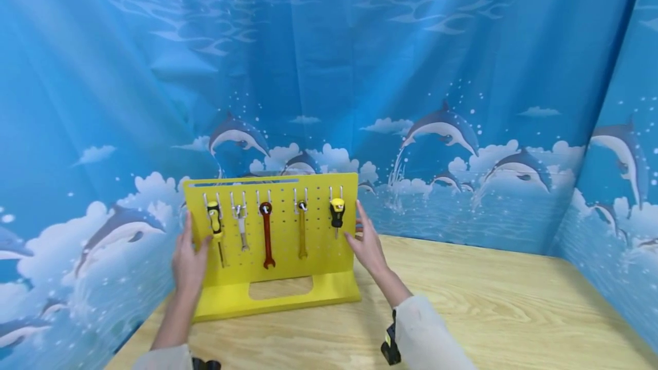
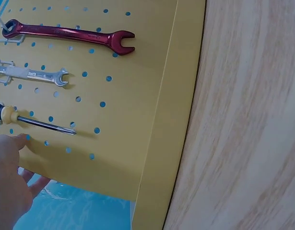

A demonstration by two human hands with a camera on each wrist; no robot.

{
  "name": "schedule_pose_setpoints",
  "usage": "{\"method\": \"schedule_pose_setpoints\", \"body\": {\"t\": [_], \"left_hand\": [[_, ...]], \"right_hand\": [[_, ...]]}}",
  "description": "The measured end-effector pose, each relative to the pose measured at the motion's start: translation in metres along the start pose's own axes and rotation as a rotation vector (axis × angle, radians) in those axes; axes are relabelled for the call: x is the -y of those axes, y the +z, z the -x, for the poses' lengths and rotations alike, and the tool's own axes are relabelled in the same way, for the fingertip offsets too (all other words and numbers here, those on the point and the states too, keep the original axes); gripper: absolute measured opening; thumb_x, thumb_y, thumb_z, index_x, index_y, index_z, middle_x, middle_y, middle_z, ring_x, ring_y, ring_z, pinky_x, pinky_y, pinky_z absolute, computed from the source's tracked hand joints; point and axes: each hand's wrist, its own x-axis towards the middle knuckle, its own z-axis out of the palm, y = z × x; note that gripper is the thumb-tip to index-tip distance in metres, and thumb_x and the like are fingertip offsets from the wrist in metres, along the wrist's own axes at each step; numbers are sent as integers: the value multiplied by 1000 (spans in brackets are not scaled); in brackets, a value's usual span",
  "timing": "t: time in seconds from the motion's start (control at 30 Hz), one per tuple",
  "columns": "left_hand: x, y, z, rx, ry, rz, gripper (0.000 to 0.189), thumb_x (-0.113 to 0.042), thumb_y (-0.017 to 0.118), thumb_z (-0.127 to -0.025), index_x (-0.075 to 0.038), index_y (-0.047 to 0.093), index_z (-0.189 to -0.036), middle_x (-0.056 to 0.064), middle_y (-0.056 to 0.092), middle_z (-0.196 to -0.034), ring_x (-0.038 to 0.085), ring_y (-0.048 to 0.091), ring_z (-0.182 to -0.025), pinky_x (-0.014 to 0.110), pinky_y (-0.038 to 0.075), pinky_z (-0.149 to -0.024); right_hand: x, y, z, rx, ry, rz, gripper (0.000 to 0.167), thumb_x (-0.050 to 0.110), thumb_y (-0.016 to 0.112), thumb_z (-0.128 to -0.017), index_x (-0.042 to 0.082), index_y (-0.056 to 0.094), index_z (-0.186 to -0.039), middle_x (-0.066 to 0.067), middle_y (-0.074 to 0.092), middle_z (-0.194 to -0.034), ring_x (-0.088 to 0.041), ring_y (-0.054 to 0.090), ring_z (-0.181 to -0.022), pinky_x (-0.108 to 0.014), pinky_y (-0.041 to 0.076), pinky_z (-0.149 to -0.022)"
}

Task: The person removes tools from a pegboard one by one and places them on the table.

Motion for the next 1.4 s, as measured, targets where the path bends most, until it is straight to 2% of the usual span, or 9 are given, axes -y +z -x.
{"method": "schedule_pose_setpoints", "body": {"t": [0.2,0.37,0.63,0.73,0.87,1.1,1.27,1.3,1.4], "left_hand": [[2,1,-1,-5,23,-5,75,-10,59,-90,-26,14,-148,29,41,-127,48,45,-105,58,41,-84],[4,4,-2,-6,71,2,75,-10,59,-89,-25,14,-147,29,40,-128,48,45,-103,57,43,-79],[3,8,-2,9,99,2,73,-12,58,-90,-24,15,-148,29,41,-128,42,52,-80,48,49,-61],[1,8,-2,17,103,0,73,-12,57,-90,-24,14,-148,28,44,-123,38,52,-72,40,47,-55],[0,8,-2,26,98,-2,74,-12,58,-90,-26,14,-147,27,47,-118,31,48,-63,32,43,-48],[-1,8,0,49,91,19,74,-12,57,-91,-27,13,-147,26,37,-135,42,53,-84,44,49,-57],[-3,9,3,56,96,13,73,-13,57,-91,-27,13,-147,24,32,-139,42,52,-69,40,46,-49],[-3,9,3,54,101,8,73,-13,58,-91,-26,14,-148,25,32,-139,42,53,-72,40,47,-50],[-4,9,4,64,100,10,72,-15,57,-91,-26,14,-148,24,29,-141,37,51,-60,36,46,-45]], "right_hand": [[-6,0,8,-52,-68,43,83,-5,63,-83,21,18,-147,-15,49,-110,-28,56,-91,-34,52,-78],[-9,-1,15,-104,-113,103,83,-6,63,-82,20,20,-147,-13,50,-106,-25,57,-86,-33,53,-74],[-10,-7,24,-152,-171,144,82,-10,63,-80,17,23,-146,-13,52,-101,-25,58,-81,-30,53,-69],[-10,-9,26,-156,-181,163,83,-10,63,-80,18,22,-147,-12,52,-100,-23,58,-79,-30,53,-68],[-10,-11,29,-159,-204,179,82,-10,64,-79,14,22,-146,-12,52,-99,-23,58,-78,-29,53,-67],[-10,-15,37,-176,-225,194,84,-12,64,-78,14,22,-146,-12,52,-98,-22,58,-77,-29,53,-65],[-8,-19,42,-191,-247,184,85,-13,65,-76,14,23,-146,-13,53,-97,-23,58,-76,-30,53,-65],[-7,-20,43,-194,-250,184,86,-13,65,-76,14,23,-145,-13,53,-98,-22,58,-76,-30,53,-65],[-7,-22,46,-202,-254,183,87,-14,65,-75,15,23,-145,-14,54,-98,-22,58,-76,-30,53,-64]]}}
